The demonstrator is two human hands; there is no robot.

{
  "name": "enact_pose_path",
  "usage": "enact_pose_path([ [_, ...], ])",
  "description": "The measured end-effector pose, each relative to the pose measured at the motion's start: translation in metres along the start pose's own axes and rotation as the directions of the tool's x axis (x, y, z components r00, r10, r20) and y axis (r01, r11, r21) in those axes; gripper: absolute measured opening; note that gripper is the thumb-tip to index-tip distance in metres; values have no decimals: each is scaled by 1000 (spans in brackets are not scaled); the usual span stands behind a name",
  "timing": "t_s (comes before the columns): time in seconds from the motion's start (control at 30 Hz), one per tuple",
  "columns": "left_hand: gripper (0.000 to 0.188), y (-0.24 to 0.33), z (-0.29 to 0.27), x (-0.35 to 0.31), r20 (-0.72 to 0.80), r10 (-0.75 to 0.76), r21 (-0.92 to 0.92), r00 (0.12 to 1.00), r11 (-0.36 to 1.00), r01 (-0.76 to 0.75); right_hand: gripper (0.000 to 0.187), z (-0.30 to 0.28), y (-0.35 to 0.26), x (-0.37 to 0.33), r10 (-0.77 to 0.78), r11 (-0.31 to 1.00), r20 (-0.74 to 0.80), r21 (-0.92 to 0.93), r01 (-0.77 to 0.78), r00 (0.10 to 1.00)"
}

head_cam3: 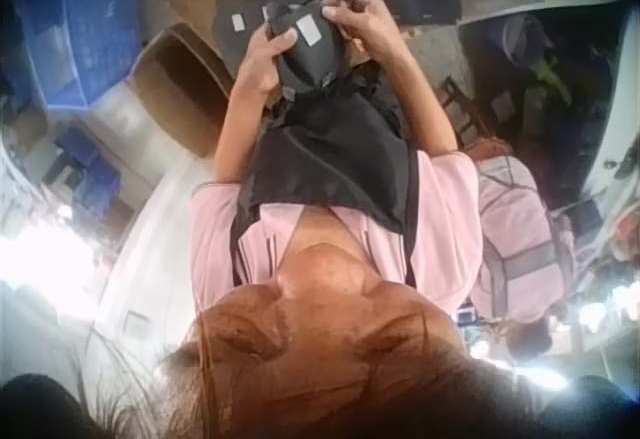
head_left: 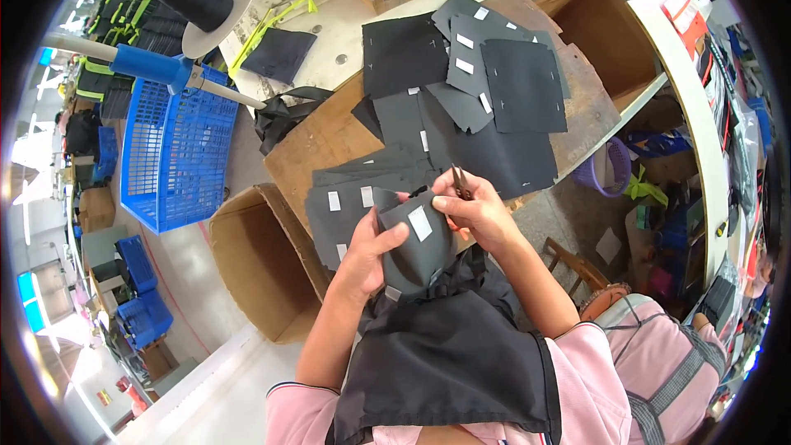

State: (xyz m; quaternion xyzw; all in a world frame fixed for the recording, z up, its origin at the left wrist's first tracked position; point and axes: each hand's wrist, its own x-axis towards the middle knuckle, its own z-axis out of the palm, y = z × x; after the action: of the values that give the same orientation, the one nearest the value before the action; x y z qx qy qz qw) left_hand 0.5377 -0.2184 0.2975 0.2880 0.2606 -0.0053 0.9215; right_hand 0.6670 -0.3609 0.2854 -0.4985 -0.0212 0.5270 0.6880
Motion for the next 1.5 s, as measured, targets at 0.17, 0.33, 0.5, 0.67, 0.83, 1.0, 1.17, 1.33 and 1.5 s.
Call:
enact_pose_path([
  [0.17, 43, 3, 6, 2, -224, -19, 156, 974, 986, 56, 20, 12, 14, -15, -456, 834, -204, -439, 335, 866],
  [0.33, 33, 6, 12, 3, -274, 48, 192, 961, 981, 5, 28, 18, 6, -40, -707, 393, 26, -816, 424, 707],
  [0.5, 30, 6, 20, -1, -292, 52, 260, 955, 965, 27, 29, 16, 7, -35, -702, 264, 89, -889, 374, 707],
  [0.67, 35, 9, 26, -2, -290, 39, 305, 956, 951, 54, 30, 12, 8, -30, -737, 244, 119, -871, 426, 666],
  [0.83, 39, 11, 26, -5, -272, 26, 312, 962, 948, 62, 31, 11, 2, -31, -767, 113, 214, -883, 456, 605],
  [1.0, 41, 12, 27, -6, -250, 39, 348, 967, 936, 52, 31, 11, -1, -33, -780, -10, 293, -889, 458, 553],
  [1.17, 41, 12, 26, -8, -251, 21, 357, 968, 931, 73, 28, 13, -5, -36, -751, -60, 328, -899, 434, 574],
  [1.33, 42, 16, 21, -6, -223, -29, 355, 974, 928, 109, 25, 12, -1, -37, -772, 107, 227, -875, 473, 594],
  [1.5, 56, 30, -35, 2, -330, -102, 217, 939, 959, 180, 21, -17, 3, -26, -533, 670, -93, -653, 353, 841],
])
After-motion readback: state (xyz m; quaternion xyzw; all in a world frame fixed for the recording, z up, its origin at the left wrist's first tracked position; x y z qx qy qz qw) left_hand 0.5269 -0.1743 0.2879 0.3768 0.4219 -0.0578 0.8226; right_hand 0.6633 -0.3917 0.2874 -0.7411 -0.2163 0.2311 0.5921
